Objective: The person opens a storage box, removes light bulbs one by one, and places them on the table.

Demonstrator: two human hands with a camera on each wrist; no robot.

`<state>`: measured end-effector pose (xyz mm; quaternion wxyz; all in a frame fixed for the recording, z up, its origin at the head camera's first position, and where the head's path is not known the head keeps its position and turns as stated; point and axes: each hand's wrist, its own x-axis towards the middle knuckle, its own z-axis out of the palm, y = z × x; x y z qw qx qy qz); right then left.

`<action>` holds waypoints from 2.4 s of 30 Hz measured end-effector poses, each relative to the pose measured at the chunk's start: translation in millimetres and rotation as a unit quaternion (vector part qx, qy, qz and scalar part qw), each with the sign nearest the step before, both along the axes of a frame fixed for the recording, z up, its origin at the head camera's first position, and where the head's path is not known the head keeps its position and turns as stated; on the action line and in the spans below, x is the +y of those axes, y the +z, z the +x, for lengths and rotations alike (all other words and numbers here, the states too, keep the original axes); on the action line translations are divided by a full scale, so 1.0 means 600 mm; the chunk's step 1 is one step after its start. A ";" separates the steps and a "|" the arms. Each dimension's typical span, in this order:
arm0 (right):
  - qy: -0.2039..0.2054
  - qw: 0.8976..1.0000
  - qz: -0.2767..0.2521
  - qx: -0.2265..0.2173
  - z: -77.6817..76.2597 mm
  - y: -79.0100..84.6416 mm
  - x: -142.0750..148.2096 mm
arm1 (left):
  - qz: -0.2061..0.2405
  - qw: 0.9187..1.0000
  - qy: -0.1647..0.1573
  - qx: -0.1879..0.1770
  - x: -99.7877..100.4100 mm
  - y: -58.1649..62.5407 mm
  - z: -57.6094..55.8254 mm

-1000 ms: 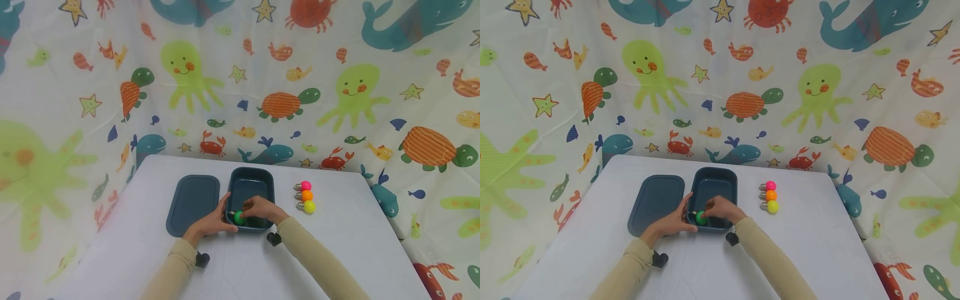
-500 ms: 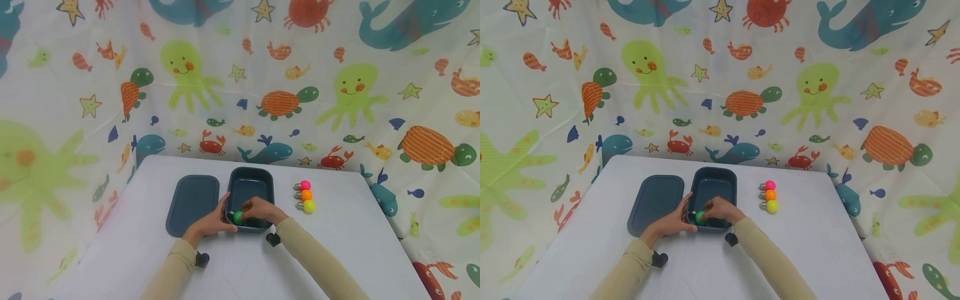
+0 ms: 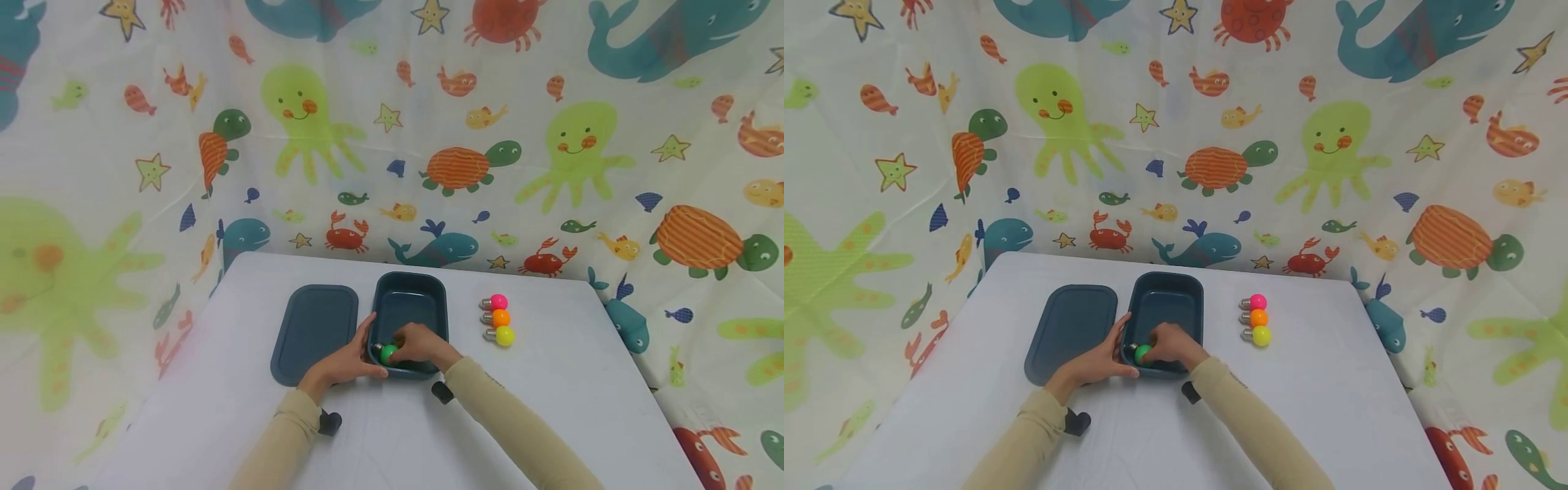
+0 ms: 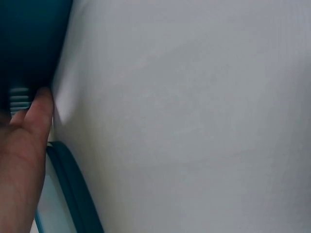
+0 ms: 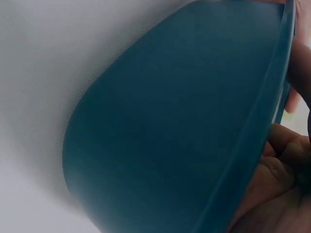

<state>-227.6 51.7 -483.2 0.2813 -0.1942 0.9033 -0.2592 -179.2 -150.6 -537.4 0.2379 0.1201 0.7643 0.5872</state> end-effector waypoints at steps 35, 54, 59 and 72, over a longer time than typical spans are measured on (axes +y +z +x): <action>-0.119 0.968 -0.219 0.018 -0.009 -0.016 0.046 | -0.010 1.000 0.004 0.010 0.001 -0.001 -0.001; -0.277 0.874 -0.398 -0.034 -0.009 -0.010 0.107 | -0.018 1.000 0.009 0.009 -0.001 0.002 -0.002; -0.291 0.852 -0.432 -0.044 -0.006 -0.008 0.124 | -0.017 1.000 0.009 0.006 0.000 0.004 0.000; -0.292 0.807 -0.509 -0.067 0.008 -0.012 0.174 | -0.017 1.000 0.013 0.007 0.002 -0.001 -0.004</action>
